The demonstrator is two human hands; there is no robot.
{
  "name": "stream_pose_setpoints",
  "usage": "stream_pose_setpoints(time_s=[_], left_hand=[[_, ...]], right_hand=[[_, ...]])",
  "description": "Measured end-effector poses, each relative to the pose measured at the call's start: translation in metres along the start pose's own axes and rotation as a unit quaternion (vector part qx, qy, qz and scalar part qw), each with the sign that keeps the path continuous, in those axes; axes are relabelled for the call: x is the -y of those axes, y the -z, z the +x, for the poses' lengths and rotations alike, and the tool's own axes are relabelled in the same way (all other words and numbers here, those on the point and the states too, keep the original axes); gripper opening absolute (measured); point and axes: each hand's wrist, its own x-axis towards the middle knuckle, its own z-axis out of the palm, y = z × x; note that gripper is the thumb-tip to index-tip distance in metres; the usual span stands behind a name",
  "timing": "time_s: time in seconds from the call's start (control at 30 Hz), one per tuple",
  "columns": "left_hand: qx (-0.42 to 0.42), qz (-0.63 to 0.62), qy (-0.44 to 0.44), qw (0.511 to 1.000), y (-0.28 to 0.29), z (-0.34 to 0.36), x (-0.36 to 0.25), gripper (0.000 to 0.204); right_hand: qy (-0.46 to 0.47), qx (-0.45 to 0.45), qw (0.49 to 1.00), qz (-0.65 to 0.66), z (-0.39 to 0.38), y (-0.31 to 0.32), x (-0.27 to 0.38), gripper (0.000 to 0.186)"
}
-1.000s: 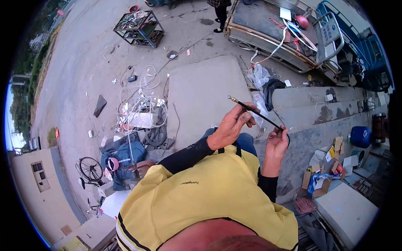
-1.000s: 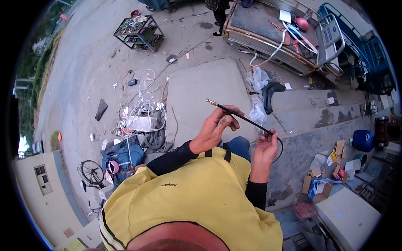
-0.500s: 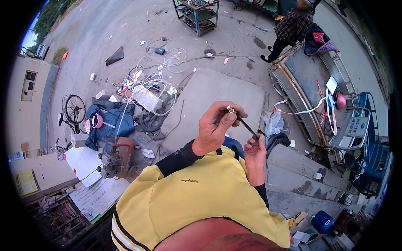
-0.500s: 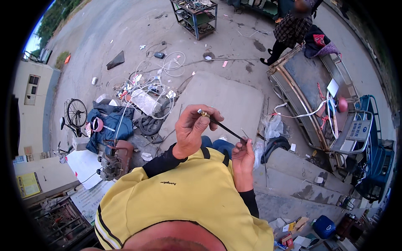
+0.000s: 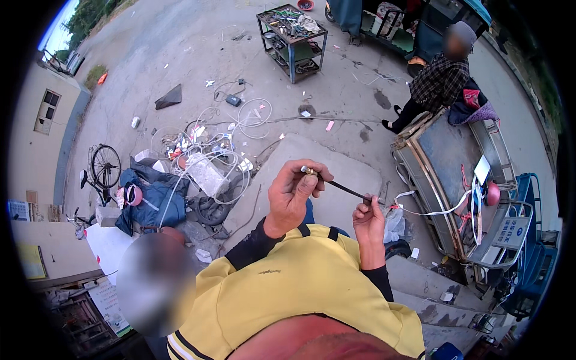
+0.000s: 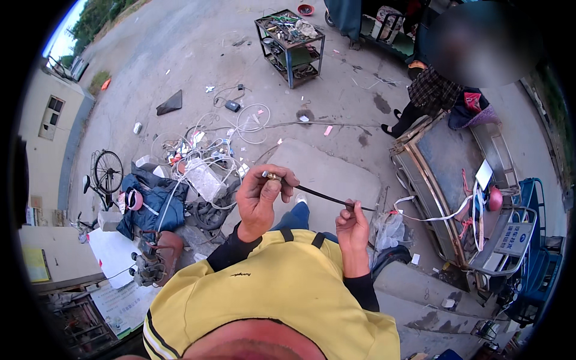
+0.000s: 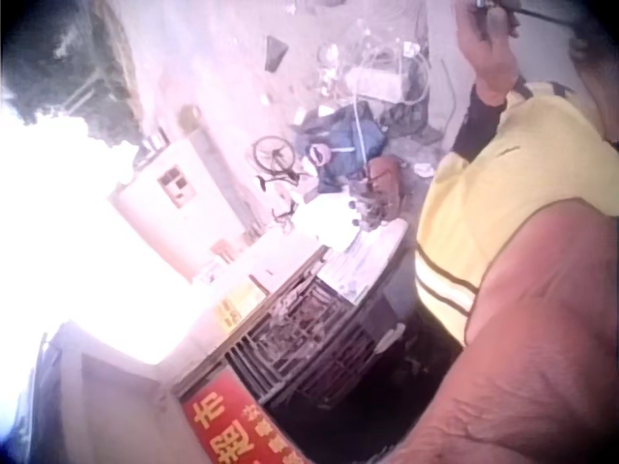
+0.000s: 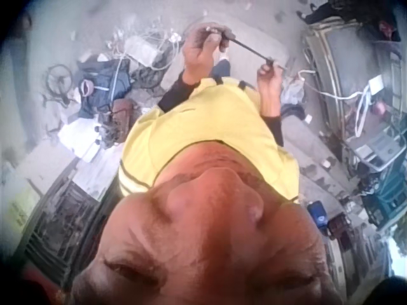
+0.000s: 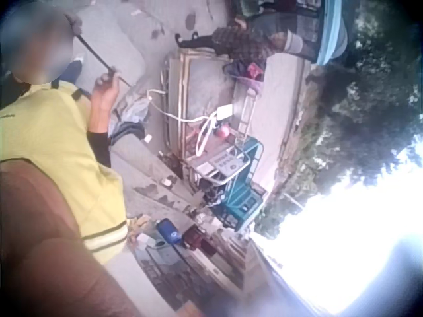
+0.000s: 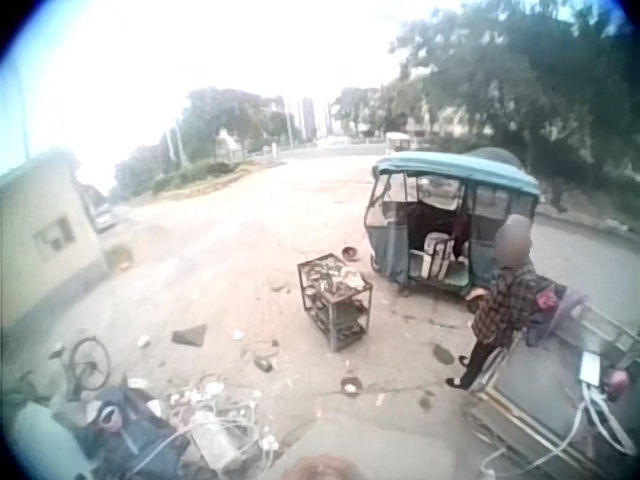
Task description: The person prepares a cable by stripping and twisting wires, then routes it through the handlebar area of a scooter. They secure the cable with zip ties and adjust the handlebar controls.
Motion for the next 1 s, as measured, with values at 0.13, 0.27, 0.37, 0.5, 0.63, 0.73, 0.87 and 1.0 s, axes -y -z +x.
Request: stream_pose_setpoints(time_s=[0.13,0.27,0.37,0.5,0.63,0.73,0.87,1.0], left_hand=[[0.045,0.002,-0.069,0.997,0.027,0.048,0.045,0.029],[-0.017,0.019,-0.039,0.999,0.031,0.098,0.062,0.032],[-0.023,0.034,-0.060,0.997,0.037,0.146,0.069,0.033],[-0.016,0.096,-0.116,0.988,0.044,0.194,0.097,0.035],[-0.048,0.090,-0.132,0.986,0.037,0.230,0.147,0.033],[-0.050,0.087,-0.166,0.981,0.024,0.261,0.193,0.024],[-0.027,0.101,-0.204,0.973,0.010,0.303,0.232,0.018],[-0.066,0.052,-0.229,0.970,-0.010,0.364,0.269,0.025]], right_hand=[[-0.040,0.012,0.999,0.010,0.080,-0.014,-0.007,0.018],[-0.089,-0.029,0.996,0.010,0.125,-0.039,-0.009,0.015],[-0.068,-0.059,0.996,0.028,0.162,-0.061,-0.004,0.016],[-0.106,-0.043,0.993,-0.002,0.236,-0.076,0.012,0.017],[-0.180,-0.003,0.982,-0.063,0.310,-0.080,0.028,0.020],[-0.202,0.013,0.967,-0.156,0.362,-0.081,0.048,0.023],[-0.055,0.015,0.903,-0.427,0.407,-0.093,0.087,0.034],[0.202,0.143,0.678,-0.692,0.445,-0.127,0.114,0.062]])
